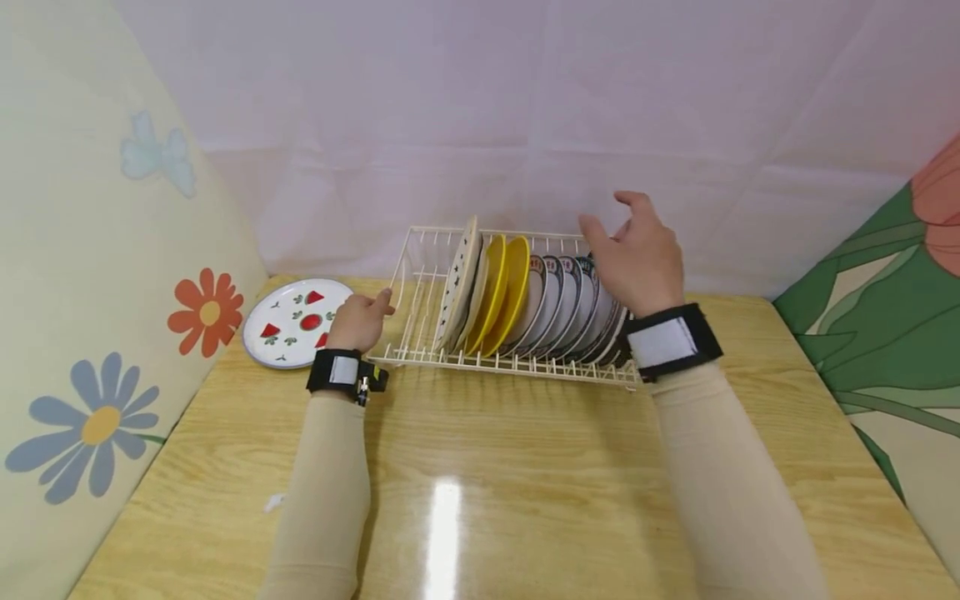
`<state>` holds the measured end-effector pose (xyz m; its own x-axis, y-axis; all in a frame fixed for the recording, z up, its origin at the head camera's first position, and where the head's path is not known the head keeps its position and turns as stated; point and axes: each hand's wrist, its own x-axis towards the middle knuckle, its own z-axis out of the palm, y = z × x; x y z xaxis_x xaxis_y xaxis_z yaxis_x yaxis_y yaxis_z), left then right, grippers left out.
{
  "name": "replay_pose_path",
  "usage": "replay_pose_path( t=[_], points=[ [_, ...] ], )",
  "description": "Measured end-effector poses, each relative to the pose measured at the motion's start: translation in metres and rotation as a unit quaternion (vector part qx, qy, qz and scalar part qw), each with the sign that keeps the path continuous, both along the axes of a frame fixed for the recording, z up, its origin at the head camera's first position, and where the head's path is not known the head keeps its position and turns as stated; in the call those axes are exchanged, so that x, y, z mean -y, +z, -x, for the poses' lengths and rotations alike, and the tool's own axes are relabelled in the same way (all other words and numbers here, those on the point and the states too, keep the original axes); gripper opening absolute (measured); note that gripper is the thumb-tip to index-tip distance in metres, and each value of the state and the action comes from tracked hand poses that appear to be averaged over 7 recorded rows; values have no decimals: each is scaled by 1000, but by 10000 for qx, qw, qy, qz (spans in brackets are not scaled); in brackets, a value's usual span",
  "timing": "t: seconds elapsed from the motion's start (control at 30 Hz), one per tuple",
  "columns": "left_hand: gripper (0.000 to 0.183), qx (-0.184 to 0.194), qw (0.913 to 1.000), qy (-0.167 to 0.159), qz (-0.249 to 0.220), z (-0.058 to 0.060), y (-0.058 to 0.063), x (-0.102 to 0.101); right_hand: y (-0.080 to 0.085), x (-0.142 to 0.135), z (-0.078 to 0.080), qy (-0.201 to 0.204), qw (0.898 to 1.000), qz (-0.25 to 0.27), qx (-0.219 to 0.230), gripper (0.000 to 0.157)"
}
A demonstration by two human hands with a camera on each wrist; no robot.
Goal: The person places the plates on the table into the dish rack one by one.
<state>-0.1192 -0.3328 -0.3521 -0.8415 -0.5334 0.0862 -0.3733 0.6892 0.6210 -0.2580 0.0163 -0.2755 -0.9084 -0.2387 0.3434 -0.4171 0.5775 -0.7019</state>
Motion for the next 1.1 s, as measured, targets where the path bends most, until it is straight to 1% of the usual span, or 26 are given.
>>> replay_pose_path(
  t=[0.1,0.17,0.23,0.33,0.43,0.57,0.63,0.77,0.83,0.9,1.0,1.1],
  points=[
    [62,8,10000,12,-60,-2,0,1,-20,-28,10,-473,9988,108,52,79],
    [63,20,10000,15,-66,-3,0,3,-36,-45,16,-701,9971,146,255,78],
    [63,11,10000,27,-75,-5,0,5,-53,-60,19,-755,9954,126,569,79],
    [63,15,10000,22,-28,-8,0,9,-80,-79,22,-658,9938,41,894,79],
    [63,27,10000,5,-5,-10,0,12,-104,-89,21,-476,9921,-197,1145,81],
    [63,49,10000,32,-18,-15,0,17,-132,-86,18,-178,9892,-489,1372,85],
    [63,61,10000,41,-44,-16,0,18,-143,-81,17,95,9872,-406,1538,85],
    [62,54,10000,16,-71,-13,-1,16,-154,-77,16,545,9800,266,1893,80],
    [62,49,10000,13,-9,-13,-1,15,-156,-75,16,615,9792,503,1869,78],
    [63,56,10000,17,50,-14,0,15,-156,-73,16,649,9801,562,1792,74],
    [64,91,9999,34,142,-16,1,15,-155,-71,14,653,9843,395,1591,70],
    [64,126,9998,13,174,-16,0,16,-151,-67,11,612,9864,249,1506,65]
  ],
)
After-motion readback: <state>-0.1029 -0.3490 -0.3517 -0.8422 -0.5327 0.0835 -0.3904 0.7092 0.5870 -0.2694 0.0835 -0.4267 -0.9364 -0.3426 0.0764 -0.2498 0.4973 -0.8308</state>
